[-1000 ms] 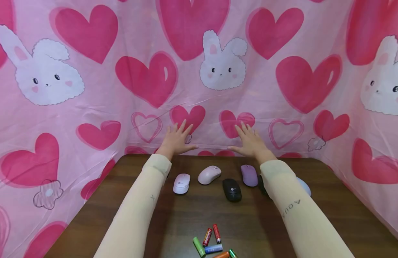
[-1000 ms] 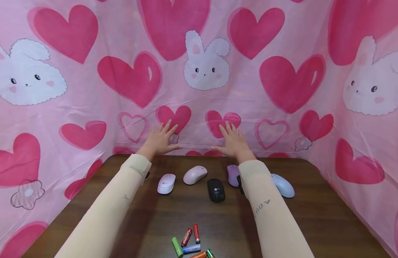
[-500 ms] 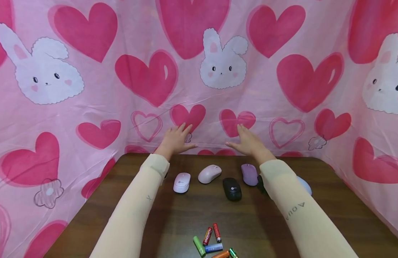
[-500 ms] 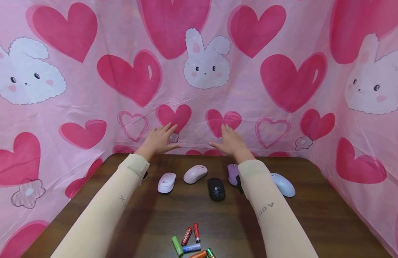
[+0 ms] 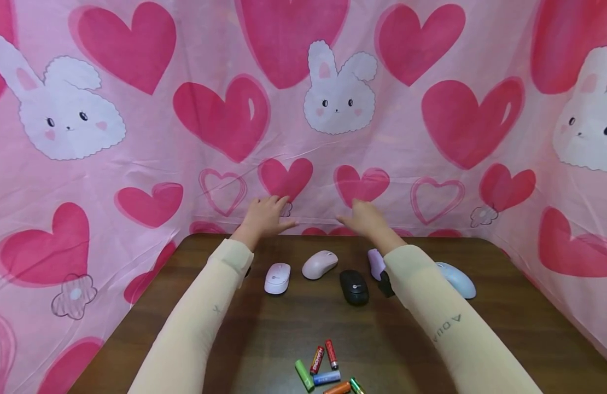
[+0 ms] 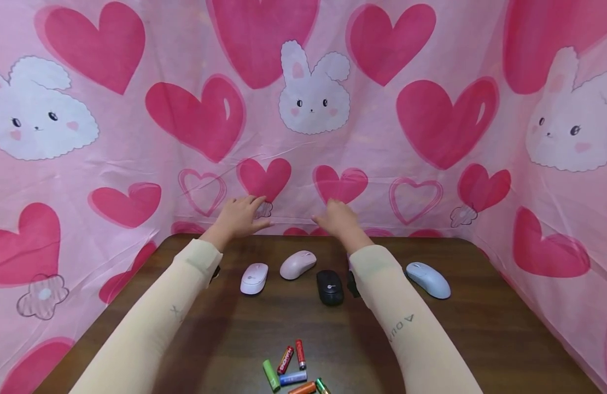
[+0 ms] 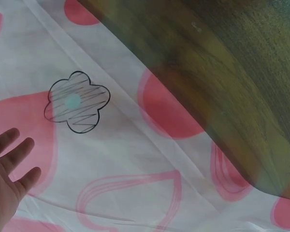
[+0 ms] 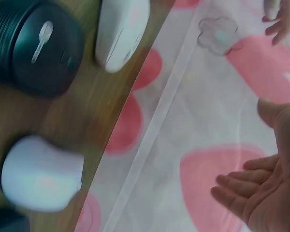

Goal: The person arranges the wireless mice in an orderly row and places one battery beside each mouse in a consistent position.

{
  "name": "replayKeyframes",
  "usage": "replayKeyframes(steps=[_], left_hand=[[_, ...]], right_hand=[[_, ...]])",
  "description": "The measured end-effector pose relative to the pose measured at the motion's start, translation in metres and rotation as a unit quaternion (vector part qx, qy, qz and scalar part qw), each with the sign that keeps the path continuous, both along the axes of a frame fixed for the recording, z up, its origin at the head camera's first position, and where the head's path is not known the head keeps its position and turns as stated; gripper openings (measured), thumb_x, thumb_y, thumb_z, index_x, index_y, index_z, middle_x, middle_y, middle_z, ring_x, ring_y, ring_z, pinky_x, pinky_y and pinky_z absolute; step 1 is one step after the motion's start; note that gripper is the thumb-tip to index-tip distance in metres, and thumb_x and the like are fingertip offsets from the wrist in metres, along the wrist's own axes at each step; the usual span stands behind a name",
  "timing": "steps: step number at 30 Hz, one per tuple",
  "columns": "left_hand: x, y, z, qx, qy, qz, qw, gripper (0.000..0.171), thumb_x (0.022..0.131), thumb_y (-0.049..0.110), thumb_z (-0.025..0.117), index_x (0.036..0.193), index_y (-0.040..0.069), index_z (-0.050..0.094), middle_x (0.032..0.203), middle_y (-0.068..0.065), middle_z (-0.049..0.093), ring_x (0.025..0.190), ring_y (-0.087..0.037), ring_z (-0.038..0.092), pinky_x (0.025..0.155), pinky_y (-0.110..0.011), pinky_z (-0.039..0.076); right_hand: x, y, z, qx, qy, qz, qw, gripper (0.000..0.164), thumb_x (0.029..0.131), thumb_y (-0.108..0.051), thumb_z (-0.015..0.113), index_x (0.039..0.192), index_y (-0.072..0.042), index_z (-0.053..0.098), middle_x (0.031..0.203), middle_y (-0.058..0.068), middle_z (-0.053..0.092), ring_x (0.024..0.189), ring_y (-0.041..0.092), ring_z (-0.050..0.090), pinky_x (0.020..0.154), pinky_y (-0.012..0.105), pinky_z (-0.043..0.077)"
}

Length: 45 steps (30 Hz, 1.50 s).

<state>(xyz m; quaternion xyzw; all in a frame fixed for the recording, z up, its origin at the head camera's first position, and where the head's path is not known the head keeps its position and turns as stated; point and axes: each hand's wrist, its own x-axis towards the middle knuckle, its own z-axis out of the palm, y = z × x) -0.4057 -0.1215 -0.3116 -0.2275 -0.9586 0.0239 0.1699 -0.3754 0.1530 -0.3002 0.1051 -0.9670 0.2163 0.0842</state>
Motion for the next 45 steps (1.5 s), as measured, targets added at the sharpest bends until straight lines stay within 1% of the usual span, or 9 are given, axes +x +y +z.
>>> replayKeyframes(steps=[3,8,12,15,19,25,31,37,45], left_hand=[[0.002,-0.001,-0.004,0.011,-0.003,-0.001,0.9999,0.075,0.085,0.064,0.059,0.138,0.010,0.050,0.130,-0.012,0.055,0.121,-0.029,0.050,0.097,-0.052,0.038],[0.006,-0.005,-0.010,0.026,-0.003,-0.001,0.9997,0.072,0.085,0.062,0.060,0.135,0.011,0.051,0.130,-0.012,0.056,0.121,-0.031,0.051,0.095,-0.053,0.040],[0.010,-0.008,-0.017,0.034,-0.003,-0.005,0.9994,0.074,0.084,0.058,0.064,0.136,0.008,0.051,0.130,-0.016,0.056,0.119,-0.035,0.052,0.095,-0.053,0.042],[0.014,-0.010,-0.022,0.037,-0.021,-0.002,0.9991,0.077,0.084,0.057,0.066,0.139,0.005,0.050,0.132,-0.018,0.055,0.119,-0.036,0.052,0.096,-0.053,0.042],[0.019,-0.014,-0.030,0.049,-0.058,0.007,0.9971,0.078,0.085,0.057,0.066,0.139,0.003,0.049,0.131,-0.019,0.056,0.117,-0.036,0.054,0.094,-0.053,0.044],[0.025,-0.019,-0.041,0.086,-0.115,0.037,0.9889,0.073,0.084,0.057,0.067,0.133,0.005,0.055,0.125,-0.015,0.060,0.113,-0.033,0.057,0.093,-0.051,0.045],[0.027,-0.022,-0.051,0.091,-0.131,0.050,0.9858,0.056,0.082,0.056,0.070,0.106,0.005,0.065,0.098,-0.010,0.066,0.090,-0.030,0.062,0.081,-0.047,0.051],[0.032,-0.022,-0.059,0.085,-0.152,0.055,0.9833,0.048,0.083,0.058,0.067,0.076,0.011,0.065,0.068,-0.003,0.059,0.066,-0.024,0.058,0.062,-0.040,0.050],[0.039,-0.023,-0.068,0.042,-0.170,0.064,0.9824,0.056,0.082,0.064,0.063,0.064,0.012,0.061,0.062,-0.002,0.053,0.061,-0.020,0.052,0.056,-0.037,0.046]], right_hand=[[0.003,-0.010,-0.004,-0.021,0.002,-0.016,1.000,0.060,0.091,-0.036,0.065,0.126,0.010,0.051,0.117,0.027,0.059,0.106,0.041,0.057,0.092,0.050,0.045],[0.007,-0.023,-0.011,-0.021,0.017,-0.033,0.999,0.034,0.089,-0.031,0.064,0.075,0.000,0.059,0.070,0.013,0.055,0.072,0.032,0.055,0.071,0.044,0.048],[0.008,-0.031,-0.021,-0.008,0.002,-0.037,0.999,0.039,0.086,-0.030,0.066,0.057,-0.007,0.052,0.062,0.009,0.053,0.074,0.033,0.058,0.074,0.043,0.048],[0.010,-0.036,-0.028,-0.015,-0.038,-0.042,0.998,0.037,0.084,-0.030,0.069,0.061,-0.004,0.056,0.073,0.014,0.062,0.085,0.035,0.061,0.082,0.043,0.049],[0.011,-0.045,-0.039,-0.001,-0.092,-0.051,0.994,0.037,0.085,-0.034,0.068,0.082,0.003,0.066,0.092,0.018,0.066,0.095,0.035,0.062,0.088,0.042,0.048],[0.009,-0.056,-0.055,0.000,-0.144,-0.068,0.987,0.043,0.089,-0.039,0.064,0.099,0.002,0.068,0.099,0.015,0.067,0.099,0.032,0.061,0.088,0.042,0.047],[0.010,-0.065,-0.066,-0.009,-0.148,-0.077,0.986,0.046,0.090,-0.040,0.064,0.107,0.003,0.066,0.108,0.015,0.065,0.100,0.033,0.060,0.089,0.044,0.046],[0.013,-0.072,-0.070,0.035,-0.144,-0.068,0.987,0.045,0.091,-0.041,0.061,0.106,0.001,0.069,0.109,0.013,0.066,0.103,0.032,0.060,0.091,0.044,0.045],[0.011,-0.081,-0.078,0.048,-0.141,-0.072,0.986,0.044,0.092,-0.042,0.060,0.103,-0.001,0.070,0.105,0.011,0.067,0.102,0.030,0.060,0.092,0.044,0.043]])
